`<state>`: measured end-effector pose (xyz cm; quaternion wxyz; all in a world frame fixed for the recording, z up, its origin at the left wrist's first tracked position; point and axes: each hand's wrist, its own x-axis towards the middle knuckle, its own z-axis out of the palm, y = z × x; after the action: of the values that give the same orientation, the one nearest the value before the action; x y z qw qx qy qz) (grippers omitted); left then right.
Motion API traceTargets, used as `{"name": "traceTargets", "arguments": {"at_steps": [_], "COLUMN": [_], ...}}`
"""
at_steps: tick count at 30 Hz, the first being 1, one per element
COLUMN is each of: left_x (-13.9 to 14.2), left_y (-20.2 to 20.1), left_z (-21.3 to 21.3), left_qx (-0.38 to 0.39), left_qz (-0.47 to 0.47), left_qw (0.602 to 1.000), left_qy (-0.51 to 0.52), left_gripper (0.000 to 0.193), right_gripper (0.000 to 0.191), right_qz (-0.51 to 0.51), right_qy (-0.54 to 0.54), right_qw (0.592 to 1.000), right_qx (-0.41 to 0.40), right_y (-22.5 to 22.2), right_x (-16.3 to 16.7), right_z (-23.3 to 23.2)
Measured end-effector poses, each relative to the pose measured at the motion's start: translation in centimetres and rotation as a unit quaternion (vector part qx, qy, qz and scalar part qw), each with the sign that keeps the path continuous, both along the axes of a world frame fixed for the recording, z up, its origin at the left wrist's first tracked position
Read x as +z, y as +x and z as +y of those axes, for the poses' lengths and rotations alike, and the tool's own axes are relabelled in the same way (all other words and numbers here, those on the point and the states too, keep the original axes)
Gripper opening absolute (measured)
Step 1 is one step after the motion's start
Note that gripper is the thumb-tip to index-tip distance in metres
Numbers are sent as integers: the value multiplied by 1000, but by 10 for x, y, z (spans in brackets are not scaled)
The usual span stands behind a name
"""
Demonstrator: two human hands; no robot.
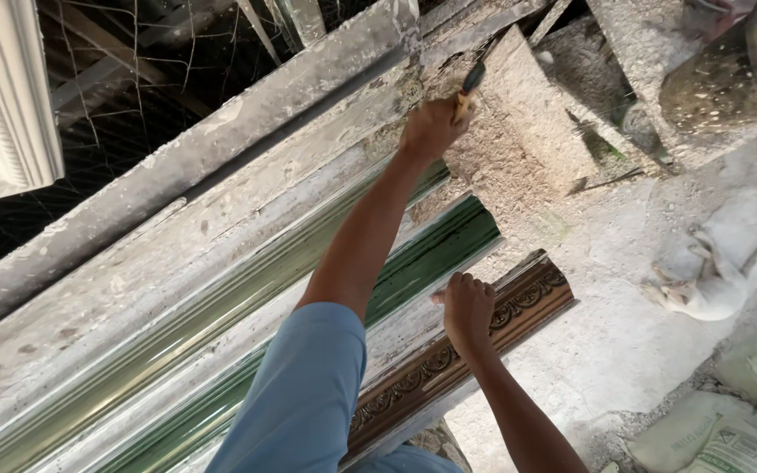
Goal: The person scrubs a long green decorative molding board with an orange sponge, brushing off dust with a paintbrush, then runs a small handheld tool along the molding grooves. At the end they dip and squeeze a black sponge in a bowl of water.
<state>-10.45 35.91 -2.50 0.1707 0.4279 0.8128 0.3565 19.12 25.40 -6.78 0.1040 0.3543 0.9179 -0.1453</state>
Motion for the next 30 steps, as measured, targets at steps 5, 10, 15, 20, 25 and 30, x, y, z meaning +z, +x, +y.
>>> {"name": "traceTargets", "arguments": {"at_steps": [5, 10, 15, 20, 25, 30], "left_x": [11, 13, 21, 11, 9, 24], "left_y": [0, 19, 20, 15, 15, 21], "left_z": [-32, -131, -234, -369, -517, -650], "left_qx": [125, 195, 227, 258, 305, 347], "left_qz": [-22, 36, 56, 71, 87, 126], "left_qw": [991, 980, 969, 957, 936, 914], "left_qy": [-44, -9, -82, -113, -149, -169], "left_gripper": [41, 38, 30, 29, 21, 19], "right_gripper": [37, 44, 58, 75, 84, 59], "right_qz": [-19, -43, -91, -111, -159, -65], "right_qy": [-21, -24, 1, 17, 51, 122], "right_qw": [1000, 999, 995, 991, 983, 989], "right_qx": [-10, 0, 41, 68, 77, 57], "right_y": [-8, -14, -17, -22, -21, -20], "right_x": [1, 7, 22, 26, 32, 51], "right_z": [4, 9, 10, 12, 2, -57]}}
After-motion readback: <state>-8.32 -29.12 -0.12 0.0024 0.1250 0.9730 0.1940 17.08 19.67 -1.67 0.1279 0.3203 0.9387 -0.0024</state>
